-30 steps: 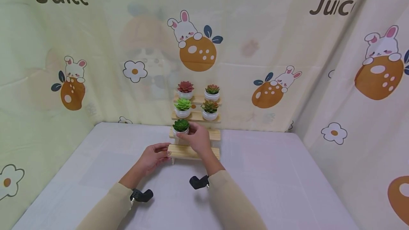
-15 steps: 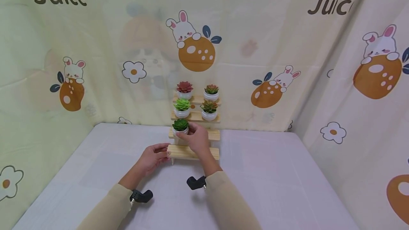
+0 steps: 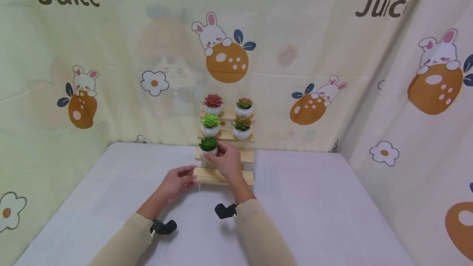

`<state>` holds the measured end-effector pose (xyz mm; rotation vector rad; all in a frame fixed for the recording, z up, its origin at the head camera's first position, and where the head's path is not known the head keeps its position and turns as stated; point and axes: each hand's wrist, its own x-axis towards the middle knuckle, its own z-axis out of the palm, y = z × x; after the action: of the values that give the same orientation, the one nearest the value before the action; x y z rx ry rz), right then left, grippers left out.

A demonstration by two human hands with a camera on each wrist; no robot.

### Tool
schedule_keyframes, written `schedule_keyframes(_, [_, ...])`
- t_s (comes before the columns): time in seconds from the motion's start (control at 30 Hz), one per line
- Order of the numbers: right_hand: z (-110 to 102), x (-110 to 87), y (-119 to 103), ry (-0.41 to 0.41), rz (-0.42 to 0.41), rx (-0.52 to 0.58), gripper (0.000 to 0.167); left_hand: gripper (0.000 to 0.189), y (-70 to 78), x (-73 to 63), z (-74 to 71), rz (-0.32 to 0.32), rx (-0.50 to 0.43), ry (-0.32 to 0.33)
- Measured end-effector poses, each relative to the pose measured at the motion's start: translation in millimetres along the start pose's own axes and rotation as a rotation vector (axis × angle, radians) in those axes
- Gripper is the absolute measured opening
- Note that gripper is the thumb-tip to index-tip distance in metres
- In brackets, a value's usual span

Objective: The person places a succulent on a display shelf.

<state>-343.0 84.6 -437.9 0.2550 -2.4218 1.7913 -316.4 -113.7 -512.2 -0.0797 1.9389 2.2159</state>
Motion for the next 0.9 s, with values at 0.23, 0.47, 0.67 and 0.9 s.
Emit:
schedule_keyframes(0.23, [-1.2, -0.3, -0.2, -0.011, -0.007, 0.015, 0.051, 0.043, -2.0, 1.5, 0.3, 0.002, 0.006, -0.005])
schedule_keyframes(0.47, [-1.7, 0.4, -0.3, -0.004, 0.010, 0.027, 0.052, 0.042, -0.4, 1.5, 1.5, 0.007, 0.011, 0.002])
schedule_keyframes(0.67, [-2.7, 1.1, 0.1, -0.001, 0.011, 0.024, 0.051, 0.042, -0.3, 2.8, 2.7, 0.003, -0.006, 0.004])
schedule_keyframes(0.9, [-0.4, -0.3, 1.3, -0.002, -0.004, 0.028, 0.047, 0.044, -1.5, 1.2, 0.2, 0.005, -0.020, -0.008])
